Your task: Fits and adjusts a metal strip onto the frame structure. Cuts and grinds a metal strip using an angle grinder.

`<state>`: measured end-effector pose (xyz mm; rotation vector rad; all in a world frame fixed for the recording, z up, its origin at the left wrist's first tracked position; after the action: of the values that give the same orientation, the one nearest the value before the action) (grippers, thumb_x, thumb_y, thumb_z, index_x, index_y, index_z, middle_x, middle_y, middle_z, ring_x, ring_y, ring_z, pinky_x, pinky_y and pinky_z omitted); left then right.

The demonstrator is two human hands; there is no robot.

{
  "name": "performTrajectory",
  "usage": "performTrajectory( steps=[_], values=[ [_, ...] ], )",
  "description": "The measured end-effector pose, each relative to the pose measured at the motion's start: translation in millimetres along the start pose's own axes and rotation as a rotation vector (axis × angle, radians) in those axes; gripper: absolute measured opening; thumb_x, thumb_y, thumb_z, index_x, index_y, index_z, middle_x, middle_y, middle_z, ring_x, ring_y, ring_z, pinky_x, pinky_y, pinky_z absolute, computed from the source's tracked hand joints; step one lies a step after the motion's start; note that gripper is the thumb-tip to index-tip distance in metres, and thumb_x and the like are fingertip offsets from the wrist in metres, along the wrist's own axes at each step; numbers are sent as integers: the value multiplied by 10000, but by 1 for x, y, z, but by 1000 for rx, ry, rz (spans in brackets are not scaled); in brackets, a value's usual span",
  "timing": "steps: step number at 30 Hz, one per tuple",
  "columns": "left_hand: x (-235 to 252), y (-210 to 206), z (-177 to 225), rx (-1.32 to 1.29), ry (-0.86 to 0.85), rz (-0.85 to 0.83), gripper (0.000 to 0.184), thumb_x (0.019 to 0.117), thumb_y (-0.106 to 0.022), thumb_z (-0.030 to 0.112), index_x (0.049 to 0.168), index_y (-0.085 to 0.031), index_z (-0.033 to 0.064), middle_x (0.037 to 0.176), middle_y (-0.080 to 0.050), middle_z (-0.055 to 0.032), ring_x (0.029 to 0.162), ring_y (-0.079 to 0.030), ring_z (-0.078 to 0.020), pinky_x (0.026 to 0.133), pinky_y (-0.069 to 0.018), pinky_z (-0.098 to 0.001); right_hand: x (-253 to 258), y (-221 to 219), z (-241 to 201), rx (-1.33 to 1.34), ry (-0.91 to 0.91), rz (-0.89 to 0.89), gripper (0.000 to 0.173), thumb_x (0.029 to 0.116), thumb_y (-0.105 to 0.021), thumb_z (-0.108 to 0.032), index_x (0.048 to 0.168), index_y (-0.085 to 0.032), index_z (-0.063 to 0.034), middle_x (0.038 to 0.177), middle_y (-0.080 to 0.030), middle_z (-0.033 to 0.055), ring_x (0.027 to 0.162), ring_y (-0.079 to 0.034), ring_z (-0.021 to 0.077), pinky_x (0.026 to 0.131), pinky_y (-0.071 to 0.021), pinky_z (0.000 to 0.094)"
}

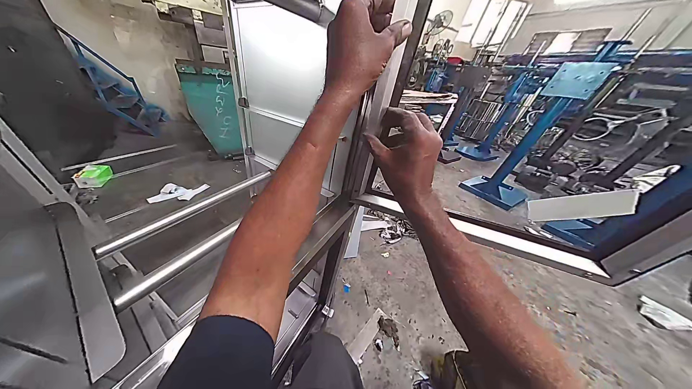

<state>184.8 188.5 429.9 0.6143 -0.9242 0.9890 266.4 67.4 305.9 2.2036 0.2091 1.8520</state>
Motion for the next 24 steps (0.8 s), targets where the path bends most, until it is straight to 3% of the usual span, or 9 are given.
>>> performTrajectory(
  steps=[3,7,11,18,24],
  values=[
    [-4,2,2,34,3,41,305,837,-835,157,1100,-738,37,980,-767,-32,890,-736,-84,843,-622,-272,1,-3,0,-22,4,13,572,847,-825,-348,1308,-673,-45,1063,-733,87,825,-713,166,731,-610,331],
    [-7,3,4,117,3,91,271,839,-833,196,1086,-773,103,943,-771,32,841,-723,-51,805,-604,-257,1,-6,1,-9,10,22,552,854,-820,-329,1319,-685,-63,1075,-693,119,754,-683,159,663,-598,312],
    [-7,1,2,163,-2,120,258,825,-842,214,1051,-778,107,916,-760,30,840,-717,-48,808,-599,-247,-2,-10,1,-60,14,45,569,865,-804,-354,1348,-681,-78,1078,-661,135,728,-649,159,644,-568,311],
    [-8,-4,2,205,2,150,267,816,-855,267,1002,-763,100,915,-755,19,821,-713,-57,794,-595,-247,-4,-10,1,-95,23,35,565,912,-768,-373,1385,-655,-84,1160,-667,163,922,-676,239,759,-574,370],
    [-10,-6,1,239,-26,146,208,834,-832,268,983,-782,131,850,-738,50,786,-693,-44,776,-580,-249,-4,-11,1,-125,54,38,573,898,-764,-349,1407,-646,-112,1168,-658,154,904,-668,231,715,-565,370]
  ],
)
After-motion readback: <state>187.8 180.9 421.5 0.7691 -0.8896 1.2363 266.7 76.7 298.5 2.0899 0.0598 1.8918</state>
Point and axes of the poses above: each hand's wrist, its own x-axis towards the middle knuckle, its own y-axis out of the back of the hand, z = x × y, the point moved 2 cm from there along x, towards the middle knuckle
